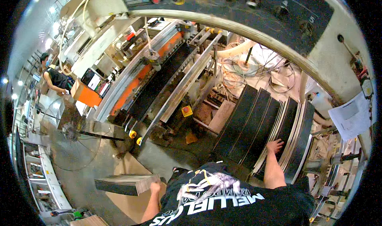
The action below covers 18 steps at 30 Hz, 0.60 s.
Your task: The person feeds wooden boards into an edge-banding machine by hand and stacks the processed boards onto a pile on the floor.
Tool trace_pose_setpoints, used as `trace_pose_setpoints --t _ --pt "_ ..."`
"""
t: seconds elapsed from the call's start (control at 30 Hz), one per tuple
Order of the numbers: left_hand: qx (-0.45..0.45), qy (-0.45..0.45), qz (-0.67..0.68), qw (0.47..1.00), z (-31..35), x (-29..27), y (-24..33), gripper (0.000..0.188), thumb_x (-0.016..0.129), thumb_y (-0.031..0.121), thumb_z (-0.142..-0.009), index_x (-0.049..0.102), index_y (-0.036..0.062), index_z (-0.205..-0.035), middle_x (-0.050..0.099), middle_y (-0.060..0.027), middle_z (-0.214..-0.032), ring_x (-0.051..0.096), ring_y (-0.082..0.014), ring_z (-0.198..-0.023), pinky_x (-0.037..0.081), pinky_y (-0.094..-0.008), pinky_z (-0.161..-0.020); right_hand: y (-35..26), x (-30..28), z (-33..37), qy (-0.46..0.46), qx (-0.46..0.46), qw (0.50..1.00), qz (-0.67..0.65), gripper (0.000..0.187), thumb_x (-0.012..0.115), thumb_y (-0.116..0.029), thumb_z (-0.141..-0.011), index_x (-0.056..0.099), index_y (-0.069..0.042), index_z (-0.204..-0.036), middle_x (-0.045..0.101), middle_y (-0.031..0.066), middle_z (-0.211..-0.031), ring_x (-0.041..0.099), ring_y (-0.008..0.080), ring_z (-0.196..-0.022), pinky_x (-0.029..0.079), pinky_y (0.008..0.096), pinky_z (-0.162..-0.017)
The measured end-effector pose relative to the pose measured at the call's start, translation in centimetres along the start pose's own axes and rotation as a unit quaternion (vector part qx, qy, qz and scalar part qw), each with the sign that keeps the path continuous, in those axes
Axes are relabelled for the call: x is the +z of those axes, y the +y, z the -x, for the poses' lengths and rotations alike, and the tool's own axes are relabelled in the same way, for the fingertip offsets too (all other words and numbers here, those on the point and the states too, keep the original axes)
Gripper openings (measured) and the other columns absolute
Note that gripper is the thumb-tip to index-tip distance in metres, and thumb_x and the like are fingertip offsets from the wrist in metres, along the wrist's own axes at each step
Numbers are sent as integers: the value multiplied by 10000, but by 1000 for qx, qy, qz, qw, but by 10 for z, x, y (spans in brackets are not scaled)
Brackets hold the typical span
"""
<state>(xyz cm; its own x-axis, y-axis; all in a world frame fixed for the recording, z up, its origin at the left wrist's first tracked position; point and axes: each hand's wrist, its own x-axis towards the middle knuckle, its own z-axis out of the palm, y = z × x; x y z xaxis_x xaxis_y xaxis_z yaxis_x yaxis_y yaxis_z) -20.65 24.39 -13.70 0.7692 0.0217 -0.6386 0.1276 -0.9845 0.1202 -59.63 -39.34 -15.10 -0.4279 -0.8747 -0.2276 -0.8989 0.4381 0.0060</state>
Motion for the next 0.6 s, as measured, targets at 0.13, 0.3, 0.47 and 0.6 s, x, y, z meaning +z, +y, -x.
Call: trace_pose_setpoints --t 0.13,0.3,0.47,0.6 --pt "-117 -48 51 991 -21 64 -106 591 490 542 -968 721 19 -1120 686 -238 -1151 632 -384 -1133 477 -466 -981 -95 -72 113 26 -238 966 -99 700 639 -304 -920 375 63 -1454 316 262 -1551 289 414 -1442 267 471 -1188" --pt "-290 27 270 918 -39 111 -240 815 370 635 -995 704 -108 -995 688 -293 -1070 656 -385 -1064 484 -453 -961 -199 -49 333 -64 -651 738 -165 444 675 -212 -847 606 6 -1227 455 242 -1442 398 416 -1350 342 470 -1131" --pt "-354 189 312 861 -86 53 -198 895 342 695 -969 573 -120 -1256 612 -309 -1237 603 -454 -1119 464 -522 -986 -176 -33 409 -142 -723 672 -72 423 659 -258 -900 605 -45 -1262 479 261 -1403 457 442 -1297 381 455 -1103" --pt "-481 198 336 785 -111 41 -241 878 394 704 -950 553 -81 -1311 599 -277 -1276 572 -452 -1177 445 -512 -1028 -140 4 405 -226 -725 650 8 395 658 -312 -893 642 -7 -1144 549 243 -1287 522 420 -1203 435 455 -1029"
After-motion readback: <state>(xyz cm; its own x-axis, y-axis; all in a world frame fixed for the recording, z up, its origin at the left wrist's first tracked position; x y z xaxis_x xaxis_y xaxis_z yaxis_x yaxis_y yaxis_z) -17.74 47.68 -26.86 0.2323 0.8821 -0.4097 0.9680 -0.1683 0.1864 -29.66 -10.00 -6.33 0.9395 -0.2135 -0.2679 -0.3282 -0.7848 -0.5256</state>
